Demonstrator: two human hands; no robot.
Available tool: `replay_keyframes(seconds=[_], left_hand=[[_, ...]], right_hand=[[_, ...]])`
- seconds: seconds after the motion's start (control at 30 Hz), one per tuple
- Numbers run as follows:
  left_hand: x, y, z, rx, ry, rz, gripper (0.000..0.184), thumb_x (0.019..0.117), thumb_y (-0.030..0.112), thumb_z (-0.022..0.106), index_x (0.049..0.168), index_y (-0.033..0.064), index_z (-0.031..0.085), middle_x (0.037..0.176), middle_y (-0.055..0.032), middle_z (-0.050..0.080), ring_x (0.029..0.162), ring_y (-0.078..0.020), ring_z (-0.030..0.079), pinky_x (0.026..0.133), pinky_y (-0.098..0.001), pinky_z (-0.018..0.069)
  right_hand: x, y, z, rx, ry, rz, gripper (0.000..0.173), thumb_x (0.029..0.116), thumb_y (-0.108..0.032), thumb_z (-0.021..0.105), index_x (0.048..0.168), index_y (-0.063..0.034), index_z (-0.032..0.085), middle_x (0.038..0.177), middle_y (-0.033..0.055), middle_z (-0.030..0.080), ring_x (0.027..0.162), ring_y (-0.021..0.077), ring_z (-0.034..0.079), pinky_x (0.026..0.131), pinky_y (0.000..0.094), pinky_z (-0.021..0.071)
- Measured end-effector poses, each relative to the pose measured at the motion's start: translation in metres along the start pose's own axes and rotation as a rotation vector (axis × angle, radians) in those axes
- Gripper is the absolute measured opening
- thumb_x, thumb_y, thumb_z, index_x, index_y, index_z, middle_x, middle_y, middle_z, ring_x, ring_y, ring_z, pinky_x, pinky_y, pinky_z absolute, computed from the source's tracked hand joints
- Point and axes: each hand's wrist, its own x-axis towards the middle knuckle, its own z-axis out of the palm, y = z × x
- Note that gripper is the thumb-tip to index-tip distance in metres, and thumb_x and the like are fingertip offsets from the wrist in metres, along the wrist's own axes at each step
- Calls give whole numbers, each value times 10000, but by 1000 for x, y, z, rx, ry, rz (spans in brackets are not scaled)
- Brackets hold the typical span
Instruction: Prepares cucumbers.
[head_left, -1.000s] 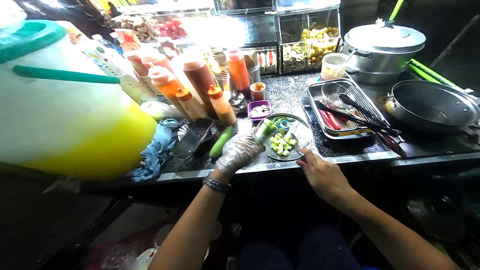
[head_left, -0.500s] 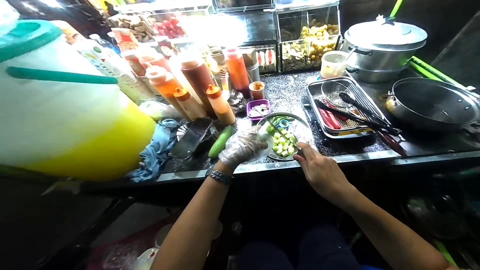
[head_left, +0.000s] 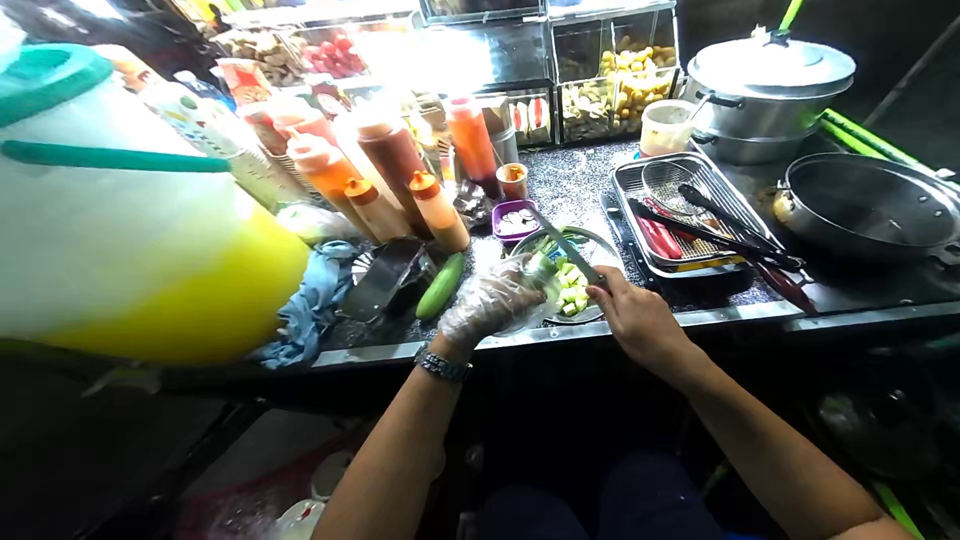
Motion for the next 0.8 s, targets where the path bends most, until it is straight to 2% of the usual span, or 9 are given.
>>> replay_keyframes(seconds=[0.07, 0.17, 0.3, 0.4, 0.5, 0.57, 0.63, 0.73, 0.8], left_hand=[[0, -2, -2, -26, -10, -18, 328, 879, 53, 738, 1197, 65, 660, 941, -102, 689, 804, -173, 652, 714, -383, 550], [-1, -3, -1, -52, -28, -27, 307, 879, 57, 721, 1180, 55, 659, 932, -109, 682, 794, -181, 645, 701, -387, 541], [-4, -2, -3, -78, -51, -17, 301, 898, 60, 699, 1193, 47, 645, 956, -111, 671, 805, -178, 632, 692, -369, 533], [1, -12, -1, -50, -96, 51, 304, 889, 100, 721, 1183, 38, 676, 1009, -122, 700, 885, -195, 664, 797, -416, 546], [4, -12, 2, -199, -199, 47, 186, 839, 135, 712, 1022, 104, 696, 812, 0, 671, 668, -64, 617, 582, -242, 516], [4, -6, 3, -361, -281, -9, 145, 815, 81, 683, 957, 111, 677, 735, 40, 650, 586, -18, 581, 520, -186, 483], [10, -10, 3, -497, -376, -21, 178, 785, 69, 663, 952, 126, 680, 745, 60, 660, 610, -1, 594, 555, -172, 503], [11, -15, 1, -622, -433, -48, 183, 848, 184, 656, 1015, 134, 708, 786, 34, 702, 621, -25, 629, 560, -182, 532], [4, -13, -1, -723, -371, -60, 374, 994, 449, 496, 1094, 140, 680, 843, -2, 705, 647, -62, 654, 555, -199, 547]], right_hand=[[1, 2, 0, -16, 36, -14, 436, 1093, -327, 466, 1351, 12, 560, 846, 166, 685, 690, 332, 688, 624, 508, 563], [10, 4, -11, -52, -332, 194, 451, 1115, -339, 418, 1397, -6, 532, 991, 232, 695, 958, 420, 692, 868, 593, 529], [7, 8, -16, 146, -141, 153, 437, 1093, -349, 483, 1365, -14, 551, 796, 166, 642, 666, 304, 635, 659, 500, 540], [13, 9, -19, 414, -131, 165, 591, 976, -374, 704, 1449, -69, 525, 1003, 134, 630, 591, 157, 585, 550, 344, 545], [25, 9, -16, 710, -160, 139, 400, 912, -301, 772, 1237, -99, 657, 1106, 84, 614, 517, 89, 542, 439, 251, 511], [35, 11, -13, 827, -256, 142, 334, 921, -250, 761, 1197, -98, 647, 974, 62, 640, 464, 80, 523, 399, 229, 493], [42, 13, -11, 920, -352, 149, 313, 933, -205, 743, 1210, -98, 644, 786, 48, 665, 422, 62, 514, 381, 206, 467], [44, 14, -11, 1054, -408, 174, 262, 944, -154, 708, 1192, -90, 651, 715, 24, 663, 418, 30, 515, 387, 176, 465], [42, 18, -9, 1124, -384, 230, 233, 965, -155, 672, 1187, -90, 644, 746, 21, 657, 429, 25, 505, 399, 173, 464]])
